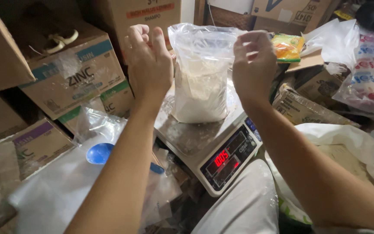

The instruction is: The person scoops white powder from a large sack into a plastic bag using a blue scoop, places the bag on a digital scale, and adjusts the contents to reach a target weight. The person then ties the bag and sets it aside before repeating the process with a new bag.

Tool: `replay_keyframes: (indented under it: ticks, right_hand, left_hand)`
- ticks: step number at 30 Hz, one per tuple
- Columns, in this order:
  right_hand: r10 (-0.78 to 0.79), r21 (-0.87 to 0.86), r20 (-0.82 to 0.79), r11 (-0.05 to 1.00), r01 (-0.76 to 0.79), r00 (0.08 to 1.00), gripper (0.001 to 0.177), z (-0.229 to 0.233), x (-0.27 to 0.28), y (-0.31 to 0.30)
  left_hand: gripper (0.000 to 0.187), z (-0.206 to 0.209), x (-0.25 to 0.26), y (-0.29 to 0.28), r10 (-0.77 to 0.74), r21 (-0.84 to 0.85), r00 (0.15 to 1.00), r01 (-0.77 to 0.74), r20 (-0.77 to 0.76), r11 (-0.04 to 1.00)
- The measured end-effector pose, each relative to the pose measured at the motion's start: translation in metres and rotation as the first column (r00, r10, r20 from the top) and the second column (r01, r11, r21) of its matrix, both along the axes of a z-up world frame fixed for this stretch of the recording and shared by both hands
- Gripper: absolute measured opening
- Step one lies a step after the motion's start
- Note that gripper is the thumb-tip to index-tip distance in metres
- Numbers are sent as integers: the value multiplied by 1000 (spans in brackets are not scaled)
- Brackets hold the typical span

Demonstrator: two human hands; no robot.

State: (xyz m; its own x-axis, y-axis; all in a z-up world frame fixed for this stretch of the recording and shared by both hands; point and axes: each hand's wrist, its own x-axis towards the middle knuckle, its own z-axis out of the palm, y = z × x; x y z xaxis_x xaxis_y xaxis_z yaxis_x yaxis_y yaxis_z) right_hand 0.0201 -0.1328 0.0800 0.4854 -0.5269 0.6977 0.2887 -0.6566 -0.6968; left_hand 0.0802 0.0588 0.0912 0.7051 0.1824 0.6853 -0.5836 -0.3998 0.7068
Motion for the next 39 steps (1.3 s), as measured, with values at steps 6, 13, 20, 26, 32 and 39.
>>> replay_keyframes:
  ticks: [6,13,20,26,32,39]
  right_hand:
    - [-39,-2,-124,999,39,992,41,35,26,-11]
    - [347,411,-674,910,-59,652,47,72,32,-33]
    - [425,397,-651,897,-195,629,17,68,43,-44]
    - [360,377,-624,916,-136,693,24,85,34,-43]
    - [254,203,-650,966,-159,716,33,105,27,-53]
    - [142,183,-606,982,-37,783,18,108,54,-104]
  left_hand:
    - [63,42,45,-10,-56,164,929,124,-365,979]
    - [37,72,68,-15,-319,78,571,563,-757,823]
    - [18,53,136,-16,-515,46,501,746,-695,664]
    - [11,58,138,-32,16,486,764,394,-645,780]
    - [9,79,120,-13,-199,259,782,417,-590,872]
    - [15,99,105,13,-446,144,833,511,-328,848]
